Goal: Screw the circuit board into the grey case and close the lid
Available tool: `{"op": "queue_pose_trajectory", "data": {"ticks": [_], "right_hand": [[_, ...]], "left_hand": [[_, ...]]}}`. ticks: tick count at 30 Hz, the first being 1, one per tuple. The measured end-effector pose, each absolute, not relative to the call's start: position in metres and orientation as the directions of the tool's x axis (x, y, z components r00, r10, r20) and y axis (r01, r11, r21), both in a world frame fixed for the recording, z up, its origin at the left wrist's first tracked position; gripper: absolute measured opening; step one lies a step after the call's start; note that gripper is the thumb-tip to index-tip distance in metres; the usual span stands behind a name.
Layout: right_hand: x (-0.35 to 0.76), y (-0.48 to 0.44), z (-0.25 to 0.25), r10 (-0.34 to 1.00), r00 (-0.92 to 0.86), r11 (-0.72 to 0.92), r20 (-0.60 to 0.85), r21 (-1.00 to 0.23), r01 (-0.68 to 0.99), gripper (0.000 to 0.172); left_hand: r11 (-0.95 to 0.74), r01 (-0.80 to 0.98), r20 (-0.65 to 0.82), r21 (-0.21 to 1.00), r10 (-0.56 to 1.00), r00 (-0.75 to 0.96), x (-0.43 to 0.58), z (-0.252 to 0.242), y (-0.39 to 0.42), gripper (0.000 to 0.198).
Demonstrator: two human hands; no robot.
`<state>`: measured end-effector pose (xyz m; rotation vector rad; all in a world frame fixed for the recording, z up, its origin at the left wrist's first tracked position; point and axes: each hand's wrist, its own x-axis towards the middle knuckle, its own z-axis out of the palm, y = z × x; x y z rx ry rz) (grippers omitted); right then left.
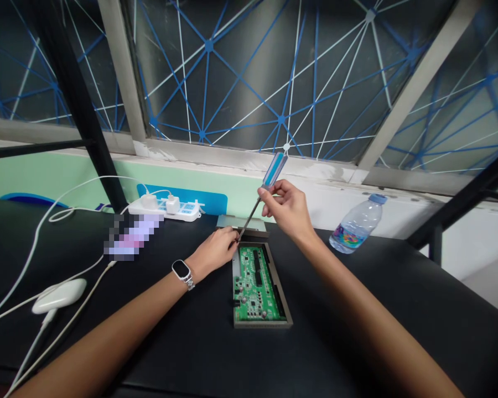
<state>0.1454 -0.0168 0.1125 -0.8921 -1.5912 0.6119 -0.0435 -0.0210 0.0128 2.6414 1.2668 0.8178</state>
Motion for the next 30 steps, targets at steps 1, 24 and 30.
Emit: {"op": "queue_pose_trajectory", "data": {"ticks": [1, 24, 30], "right_hand": [[0.148, -0.016, 0.116, 0.812, -0.042, 0.578, 0.582, -0.792, 0.197, 0.036], [0.159, -0.015, 0.132, 0.849, 0.082, 0.509, 0.521, -0.850, 0.135, 0.032], [0.159, -0.013, 0.127, 0.865, 0.056, 0.484, 0.499, -0.858, 0.170, 0.034]], "left_hand": [[-0.651, 0.705, 0.419, 0.282, 0.745, 0.519, -0.044, 0.015, -0.022, 0.018], [-0.820, 0.573, 0.333, 0.002, 0.540, 0.773, 0.001, 0.036, -0.058, 0.046], [-0.671, 0.739, 0.245, -0.063, 0.707, 0.663, -0.013, 0.042, -0.058, 0.047]]}}
